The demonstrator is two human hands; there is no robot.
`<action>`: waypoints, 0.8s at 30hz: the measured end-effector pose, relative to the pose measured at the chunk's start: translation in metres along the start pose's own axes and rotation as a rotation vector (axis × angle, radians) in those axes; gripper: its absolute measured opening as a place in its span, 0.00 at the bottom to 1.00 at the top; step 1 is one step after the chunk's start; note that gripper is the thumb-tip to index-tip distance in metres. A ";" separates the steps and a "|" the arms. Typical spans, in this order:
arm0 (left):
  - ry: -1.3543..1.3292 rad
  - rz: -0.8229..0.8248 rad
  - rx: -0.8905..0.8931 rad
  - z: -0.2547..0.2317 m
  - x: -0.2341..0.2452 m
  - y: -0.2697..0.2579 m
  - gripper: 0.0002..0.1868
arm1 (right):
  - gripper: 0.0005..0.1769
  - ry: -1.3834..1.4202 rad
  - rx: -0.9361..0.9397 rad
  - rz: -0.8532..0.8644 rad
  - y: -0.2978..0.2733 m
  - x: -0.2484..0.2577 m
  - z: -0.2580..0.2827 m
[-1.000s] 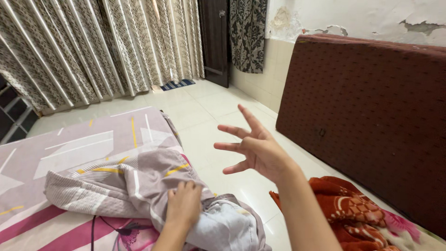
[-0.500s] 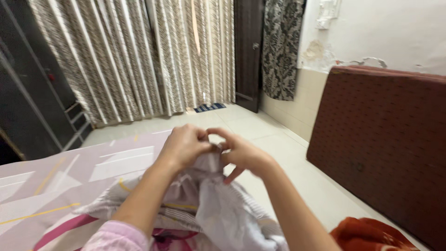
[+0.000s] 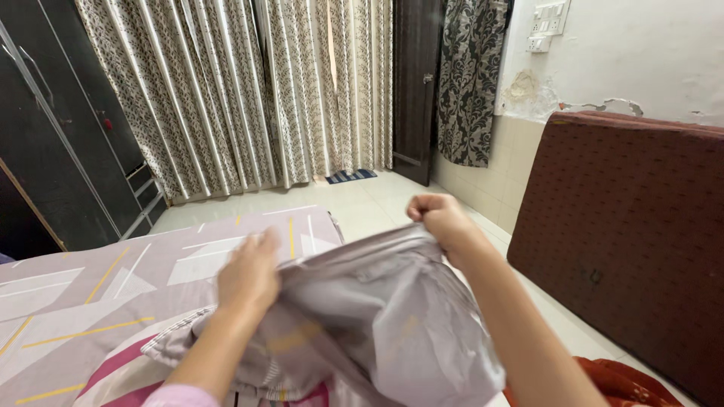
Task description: The person inserts a striped pillow into a geometric-patterned pillowcase on a bed. They align the corners, pull the case over the pillow, and smooth the fabric to fit it properly.
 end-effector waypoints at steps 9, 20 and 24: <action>-1.181 0.345 0.514 0.048 -0.054 0.062 0.28 | 0.18 0.249 -0.234 -0.088 0.010 0.085 -0.027; -0.675 0.323 -0.042 -0.086 -0.036 0.235 0.32 | 0.11 0.236 0.259 -0.275 -0.017 0.304 0.055; -0.192 0.526 -0.085 -0.023 -0.134 0.134 0.24 | 0.11 0.164 -0.161 -0.377 -0.072 0.216 -0.093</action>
Point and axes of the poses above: each hand's wrist, its own y-axis towards the middle knuckle, its own x-axis out of the back of the hand, z = x × y, the point moved 9 cm from there along y, towards the middle knuckle, and after that the axes turned 3 degrees about -y, right-handed, at the moved point
